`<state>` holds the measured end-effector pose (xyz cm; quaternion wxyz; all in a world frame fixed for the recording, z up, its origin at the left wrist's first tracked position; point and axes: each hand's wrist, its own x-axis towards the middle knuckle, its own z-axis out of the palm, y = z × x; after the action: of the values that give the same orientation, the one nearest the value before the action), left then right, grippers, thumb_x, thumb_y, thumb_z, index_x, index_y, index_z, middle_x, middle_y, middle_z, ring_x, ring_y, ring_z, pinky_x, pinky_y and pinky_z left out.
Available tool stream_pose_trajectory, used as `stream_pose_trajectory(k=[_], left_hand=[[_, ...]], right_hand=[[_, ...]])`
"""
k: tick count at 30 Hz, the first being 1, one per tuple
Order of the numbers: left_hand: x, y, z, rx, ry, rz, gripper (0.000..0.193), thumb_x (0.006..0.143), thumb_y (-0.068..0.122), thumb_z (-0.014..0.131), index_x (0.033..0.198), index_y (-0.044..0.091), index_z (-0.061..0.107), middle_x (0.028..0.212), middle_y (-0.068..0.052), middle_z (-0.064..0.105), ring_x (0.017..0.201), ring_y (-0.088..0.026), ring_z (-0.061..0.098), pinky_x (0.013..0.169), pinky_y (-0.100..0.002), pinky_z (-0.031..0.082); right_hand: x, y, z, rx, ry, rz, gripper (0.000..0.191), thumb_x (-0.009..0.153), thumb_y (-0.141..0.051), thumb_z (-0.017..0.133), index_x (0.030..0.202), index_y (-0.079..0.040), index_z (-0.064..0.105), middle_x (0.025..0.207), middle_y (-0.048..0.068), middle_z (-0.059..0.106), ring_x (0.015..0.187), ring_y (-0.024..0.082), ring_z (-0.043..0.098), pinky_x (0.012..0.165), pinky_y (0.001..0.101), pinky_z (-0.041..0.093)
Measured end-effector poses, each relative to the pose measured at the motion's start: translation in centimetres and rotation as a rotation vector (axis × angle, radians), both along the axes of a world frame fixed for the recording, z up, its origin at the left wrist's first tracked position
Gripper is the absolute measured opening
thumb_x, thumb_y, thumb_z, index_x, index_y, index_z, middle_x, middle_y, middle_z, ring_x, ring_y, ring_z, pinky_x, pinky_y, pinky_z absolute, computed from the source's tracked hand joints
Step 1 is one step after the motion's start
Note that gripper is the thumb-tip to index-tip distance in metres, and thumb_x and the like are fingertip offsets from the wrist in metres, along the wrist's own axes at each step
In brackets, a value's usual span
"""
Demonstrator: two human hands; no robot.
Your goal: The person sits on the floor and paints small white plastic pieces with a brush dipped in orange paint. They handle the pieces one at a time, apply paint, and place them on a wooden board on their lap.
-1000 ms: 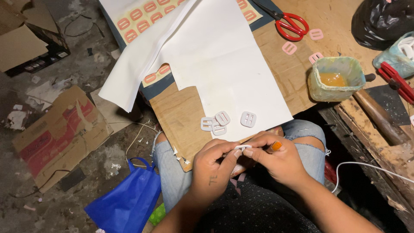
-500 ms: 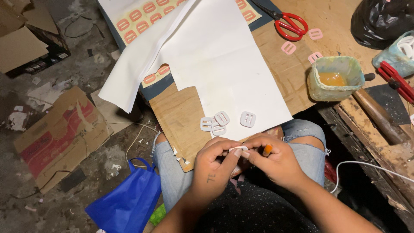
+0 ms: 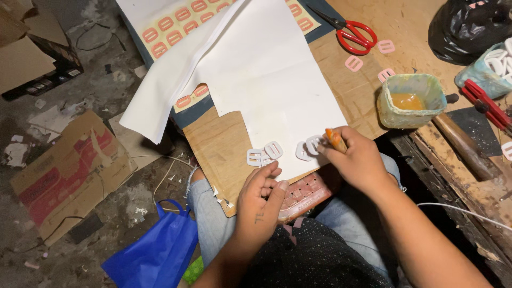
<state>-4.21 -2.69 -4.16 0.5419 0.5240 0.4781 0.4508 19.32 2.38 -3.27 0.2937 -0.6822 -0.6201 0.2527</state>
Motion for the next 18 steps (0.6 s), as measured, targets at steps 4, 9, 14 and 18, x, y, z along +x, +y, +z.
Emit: stream_pose_trajectory(k=[4,9,14,18], left_hand=[[-0.1,-0.1,-0.6,-0.040,-0.010,0.043,0.045,0.094,0.009,0.064,0.135,-0.007,0.057,0.116,-0.014,0.068,0.085,-0.013,0.068,0.077,-0.026,0.058],[-0.2,-0.1,-0.7,0.005,0.041,0.054,0.041,0.093,0.007,0.064,0.131,-0.008,0.061,0.116,-0.013,0.067,0.083,-0.011,0.066,0.075,-0.025,0.057],[-0.4,-0.2,-0.6,-0.021,0.023,-0.005,0.036,0.093,0.005,0.063,0.127,-0.009,0.063,0.115,-0.012,0.068,0.084,-0.009,0.065,0.074,-0.023,0.057],[-0.4,-0.1,-0.4,-0.030,0.006,-0.020,0.033,0.094,0.004,0.063,0.123,-0.010,0.065,0.112,-0.012,0.068,0.082,-0.009,0.065,0.073,-0.023,0.056]], right_hand=[[0.3,2.5,0.2,-0.177,0.032,0.022,0.031,0.085,-0.025,0.077,0.104,-0.003,0.069,0.085,0.017,0.074,0.077,0.029,0.071,0.072,0.0394,0.055],[0.8,4.4,2.5,-0.128,-0.184,0.027,0.030,0.086,-0.026,0.072,0.107,-0.006,0.070,0.090,0.019,0.074,0.084,0.037,0.071,0.076,0.0461,0.054],[0.3,5.9,5.5,-0.279,-0.444,0.202,0.032,0.086,-0.036,0.074,0.105,-0.010,0.074,0.096,0.020,0.074,0.092,0.040,0.069,0.082,0.0490,0.053],[0.5,7.1,7.3,-0.241,-0.462,0.124,0.032,0.085,-0.034,0.073,0.110,-0.013,0.074,0.098,0.019,0.073,0.093,0.042,0.069,0.082,0.0514,0.053]])
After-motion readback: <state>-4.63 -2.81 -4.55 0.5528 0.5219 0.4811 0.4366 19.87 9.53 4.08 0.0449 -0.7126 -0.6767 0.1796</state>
